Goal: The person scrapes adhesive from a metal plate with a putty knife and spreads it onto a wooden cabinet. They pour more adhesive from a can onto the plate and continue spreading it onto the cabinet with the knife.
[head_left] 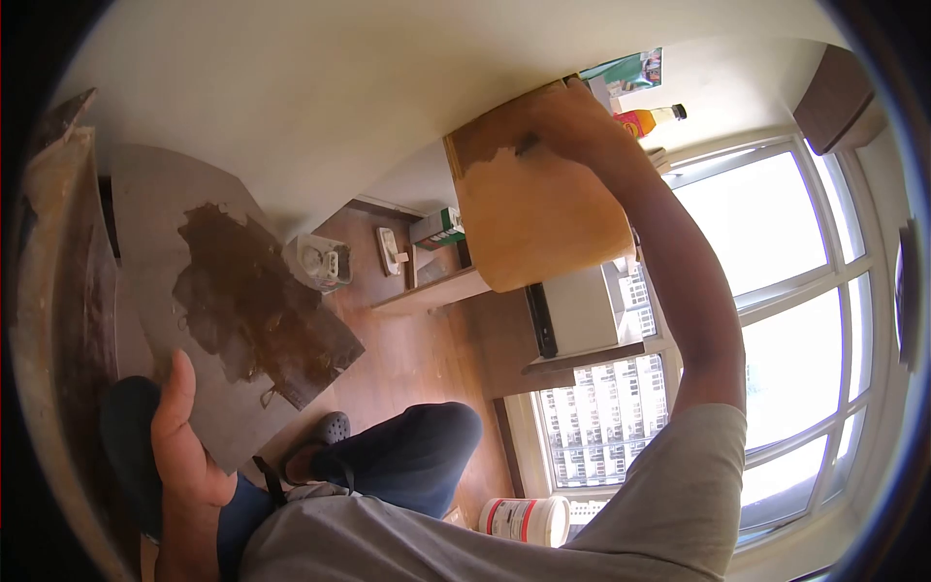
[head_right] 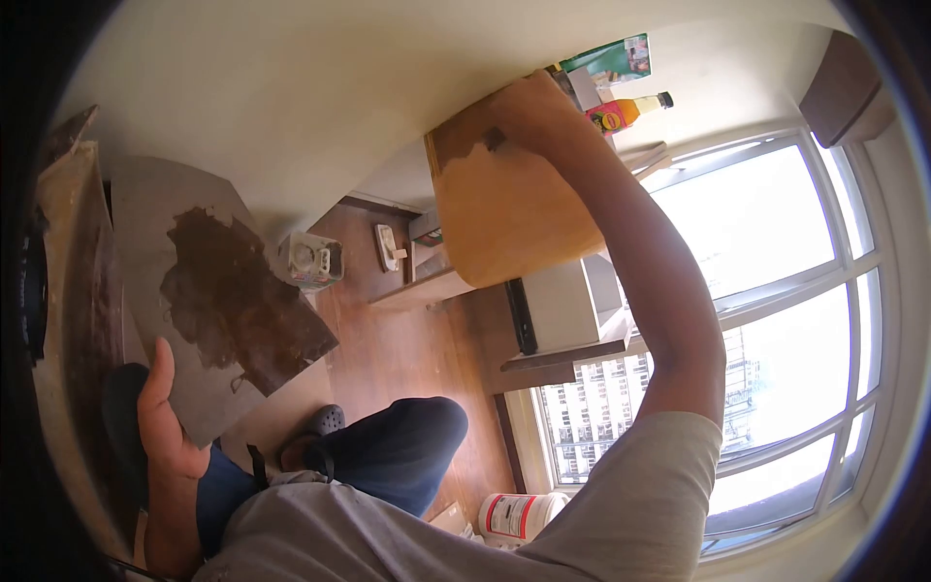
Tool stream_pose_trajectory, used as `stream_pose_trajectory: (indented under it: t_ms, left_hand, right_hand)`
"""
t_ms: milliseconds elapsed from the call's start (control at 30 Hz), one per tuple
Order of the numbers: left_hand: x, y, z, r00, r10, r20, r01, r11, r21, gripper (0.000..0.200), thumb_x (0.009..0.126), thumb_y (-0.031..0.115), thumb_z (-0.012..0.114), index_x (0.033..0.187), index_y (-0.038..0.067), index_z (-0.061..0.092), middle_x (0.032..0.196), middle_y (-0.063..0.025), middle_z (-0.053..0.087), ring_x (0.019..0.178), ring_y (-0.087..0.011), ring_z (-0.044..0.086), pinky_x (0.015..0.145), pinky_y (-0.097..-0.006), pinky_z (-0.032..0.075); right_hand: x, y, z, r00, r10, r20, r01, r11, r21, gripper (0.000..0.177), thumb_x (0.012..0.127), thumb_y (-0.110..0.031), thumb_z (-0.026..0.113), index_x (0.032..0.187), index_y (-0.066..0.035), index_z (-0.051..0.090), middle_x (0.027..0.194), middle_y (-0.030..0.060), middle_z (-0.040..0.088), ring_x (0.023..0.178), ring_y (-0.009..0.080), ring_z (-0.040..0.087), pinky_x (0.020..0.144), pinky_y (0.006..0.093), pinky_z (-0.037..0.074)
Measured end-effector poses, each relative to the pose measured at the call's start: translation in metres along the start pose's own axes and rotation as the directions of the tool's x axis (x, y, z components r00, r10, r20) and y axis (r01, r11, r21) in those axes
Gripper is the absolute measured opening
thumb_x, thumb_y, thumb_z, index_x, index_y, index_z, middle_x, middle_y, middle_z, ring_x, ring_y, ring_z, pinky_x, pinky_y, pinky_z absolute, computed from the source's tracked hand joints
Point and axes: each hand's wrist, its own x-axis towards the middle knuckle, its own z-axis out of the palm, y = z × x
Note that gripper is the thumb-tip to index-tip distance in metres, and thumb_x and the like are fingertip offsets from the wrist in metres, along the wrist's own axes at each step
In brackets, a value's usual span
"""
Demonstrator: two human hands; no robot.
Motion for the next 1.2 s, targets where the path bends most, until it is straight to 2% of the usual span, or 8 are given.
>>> stream_pose_trajectory:
  t_ms: [133, 333, 433, 767, 867, 967, 1033, 1200]
  left_hand:
    - [0.001, 0.002, -0.005, 0.999, -0.047, 0.023, 0.046, 0.998, 0.036, 0.047, 0.107, 0.035, 0.051, 0.143, 0.006, 0.049, 0.134, -0.0063, 0.062, 0.12, -0.0224, 0.06, 0.104, -0.0383, 0.047]
    - [0.0, -0.001, 0.004, 0.996, 0.012, -0.088, -0.01, 1.0, 0.024, 0.046, 0.106, 0.036, 0.052, 0.142, 0.007, 0.051, 0.132, -0.0063, 0.063, 0.117, -0.0231, 0.061, 0.102, -0.0398, 0.048]
    - [0.001, -0.001, -0.005, 1.0, -0.009, -0.008, 0.009, 1.0, 0.002, 0.048, 0.106, 0.036, 0.052, 0.144, 0.007, 0.049, 0.135, -0.007, 0.061, 0.121, -0.024, 0.06, 0.105, -0.0404, 0.046]
    - [0.002, -0.001, -0.006, 0.999, -0.03, 0.015, 0.03, 0.999, -0.028, 0.051, 0.105, 0.032, 0.054, 0.149, 0.007, 0.042, 0.141, -0.0081, 0.056, 0.126, -0.0255, 0.056, 0.109, -0.0433, 0.044]
    - [0.002, -0.002, -0.006, 1.0, -0.027, -0.012, 0.027, 0.999, -0.018, 0.05, 0.105, 0.032, 0.054, 0.148, 0.007, 0.044, 0.14, -0.008, 0.057, 0.125, -0.0254, 0.057, 0.108, -0.0428, 0.044]
    - [0.002, -0.004, -0.005, 1.0, -0.006, -0.009, 0.007, 1.0, 0.016, 0.048, 0.106, 0.037, 0.051, 0.143, 0.006, 0.05, 0.135, -0.0076, 0.061, 0.121, -0.0249, 0.06, 0.106, -0.0412, 0.046]
    - [0.002, -0.004, -0.002, 1.0, -0.007, 0.022, 0.007, 1.0, 0.014, 0.047, 0.106, 0.037, 0.051, 0.142, 0.007, 0.051, 0.135, -0.0076, 0.062, 0.121, -0.0248, 0.06, 0.105, -0.0412, 0.046]
    - [0.004, -0.003, -0.004, 1.0, -0.02, 0.005, 0.02, 1.0, 0.01, 0.047, 0.106, 0.038, 0.051, 0.142, 0.007, 0.051, 0.135, -0.008, 0.062, 0.122, -0.0251, 0.06, 0.105, -0.0413, 0.047]
  right_hand:
    - [0.0, 0.046, -0.004, 0.996, 0.057, 0.063, -0.062, 0.994, 0.084, 0.014, 0.088, -0.015, 0.061, 0.089, -0.016, 0.076, 0.092, 0.0037, 0.07, 0.096, 0.0264, 0.068, 0.086, 0.0448, 0.046]
    - [0.037, 0.072, 0.015, 0.993, 0.101, 0.065, -0.097, 0.993, -0.062, 0.015, 0.086, -0.007, 0.062, 0.086, -0.016, 0.074, 0.089, 0.0019, 0.07, 0.096, 0.0222, 0.067, 0.086, 0.0423, 0.044]
    - [0.043, 0.073, 0.035, 0.976, 0.181, 0.124, -0.169, 0.981, -0.1, 0.017, 0.084, -0.004, 0.061, 0.083, -0.016, 0.074, 0.089, 0.0024, 0.07, 0.098, 0.0218, 0.066, 0.087, 0.043, 0.044]
    - [0.036, 0.062, 0.051, 0.993, 0.115, 0.007, -0.115, 0.991, -0.066, 0.015, 0.085, -0.005, 0.062, 0.079, -0.012, 0.073, 0.092, 0.0041, 0.069, 0.099, 0.023, 0.065, 0.082, 0.0398, 0.049]
    - [0.027, 0.065, 0.047, 0.997, 0.07, 0.016, -0.067, 0.988, -0.141, 0.012, 0.088, -0.013, 0.063, 0.083, -0.015, 0.075, 0.093, 0.0009, 0.071, 0.098, 0.022, 0.067, 0.078, 0.0379, 0.051]
    - [0.024, 0.067, 0.022, 0.973, 0.137, 0.185, -0.12, 0.987, -0.103, 0.011, 0.087, -0.009, 0.063, 0.085, -0.012, 0.074, 0.097, 0.0037, 0.068, 0.102, 0.0232, 0.064, 0.081, 0.0383, 0.052]
    - [0.026, 0.074, 0.017, 0.993, 0.106, 0.058, -0.101, 0.992, -0.082, 0.012, 0.087, -0.009, 0.063, 0.087, -0.013, 0.074, 0.098, 0.0039, 0.068, 0.103, 0.023, 0.064, 0.081, 0.0371, 0.052]
    - [0.025, 0.066, 0.042, 0.993, 0.117, 0.019, -0.113, 0.981, -0.156, 0.011, 0.085, -0.007, 0.064, 0.084, -0.012, 0.074, 0.097, 0.0036, 0.068, 0.102, 0.0221, 0.064, 0.08, 0.0374, 0.051]
